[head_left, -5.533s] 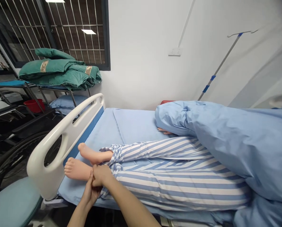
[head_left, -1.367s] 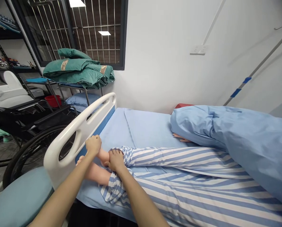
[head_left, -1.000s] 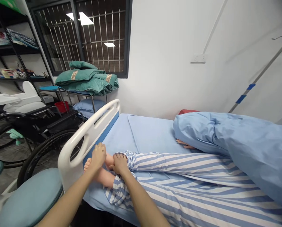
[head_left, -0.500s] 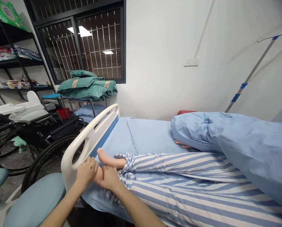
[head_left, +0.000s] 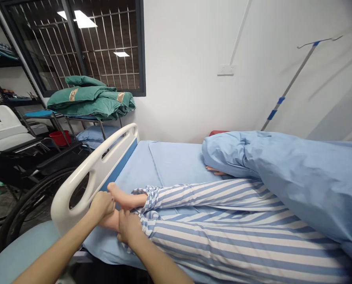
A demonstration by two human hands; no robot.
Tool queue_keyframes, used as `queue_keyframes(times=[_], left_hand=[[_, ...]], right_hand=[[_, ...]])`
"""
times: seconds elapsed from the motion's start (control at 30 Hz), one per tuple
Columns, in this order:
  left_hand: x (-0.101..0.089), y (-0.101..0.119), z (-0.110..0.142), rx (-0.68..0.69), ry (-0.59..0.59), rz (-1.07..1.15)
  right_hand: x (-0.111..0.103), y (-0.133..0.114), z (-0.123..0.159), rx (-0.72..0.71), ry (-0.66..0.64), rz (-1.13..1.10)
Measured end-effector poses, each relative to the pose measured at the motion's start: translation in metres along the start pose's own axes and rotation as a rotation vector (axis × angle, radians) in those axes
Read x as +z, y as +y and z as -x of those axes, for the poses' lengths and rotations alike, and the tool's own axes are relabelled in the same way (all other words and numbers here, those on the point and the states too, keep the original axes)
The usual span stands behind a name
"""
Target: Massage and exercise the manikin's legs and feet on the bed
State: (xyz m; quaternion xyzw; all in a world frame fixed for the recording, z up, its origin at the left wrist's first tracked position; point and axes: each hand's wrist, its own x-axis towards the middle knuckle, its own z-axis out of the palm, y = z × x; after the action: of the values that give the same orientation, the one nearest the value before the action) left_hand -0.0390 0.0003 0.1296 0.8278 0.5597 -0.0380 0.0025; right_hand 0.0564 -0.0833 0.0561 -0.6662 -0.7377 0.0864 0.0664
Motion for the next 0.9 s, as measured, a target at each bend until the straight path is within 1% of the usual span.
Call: queue_keyframes(times=[0.07, 0.17, 0.23, 0.3, 0.4, 0.5, 0.57, 0.6, 0.67, 0.73, 0.83, 0.9], left_hand=[[-0.001, 0.0, 0.0, -0.008, 0.015, -0.032], [-0.003, -0.003, 0.004, 0.024, 0.1, -0.11], [-0.002, -0.005, 0.008, -0.015, 0.192, -0.142], [0.003, -0.007, 0.012, -0.111, 0.294, -0.139], [0.016, -0.008, 0.019, -0.255, 0.459, -0.073], [0.029, -0.01, 0.027, -0.287, 0.618, -0.015], [0.033, -0.012, 0.032, -0.267, 0.665, -0.009], [0.033, -0.013, 0.033, -0.252, 0.66, -0.015], [0.03, -0.017, 0.034, -0.217, 0.6, -0.048], [0.023, -0.02, 0.032, -0.149, 0.476, -0.103], [0.009, -0.022, 0.027, -0.011, 0.251, -0.167], [0.002, -0.022, 0.022, 0.073, 0.145, -0.178]], right_hand=[[-0.001, 0.0, 0.0, 0.027, -0.018, -0.015], [-0.004, 0.0, 0.002, 0.038, -0.008, -0.017], [-0.006, -0.001, 0.004, 0.032, 0.005, -0.006], [-0.008, -0.001, 0.005, 0.026, 0.008, 0.004], [-0.008, -0.001, 0.006, 0.02, 0.007, 0.009], [-0.006, -0.001, 0.006, 0.025, 0.021, 0.012], [-0.004, -0.001, 0.006, 0.034, 0.028, 0.013], [-0.004, -0.001, 0.006, 0.037, 0.03, 0.013], [-0.004, -0.002, 0.006, 0.045, 0.028, 0.011], [-0.004, -0.003, 0.006, 0.053, 0.023, 0.011], [-0.004, -0.004, 0.008, 0.072, 0.028, 0.008], [-0.004, -0.004, 0.009, 0.08, 0.037, 0.002]])
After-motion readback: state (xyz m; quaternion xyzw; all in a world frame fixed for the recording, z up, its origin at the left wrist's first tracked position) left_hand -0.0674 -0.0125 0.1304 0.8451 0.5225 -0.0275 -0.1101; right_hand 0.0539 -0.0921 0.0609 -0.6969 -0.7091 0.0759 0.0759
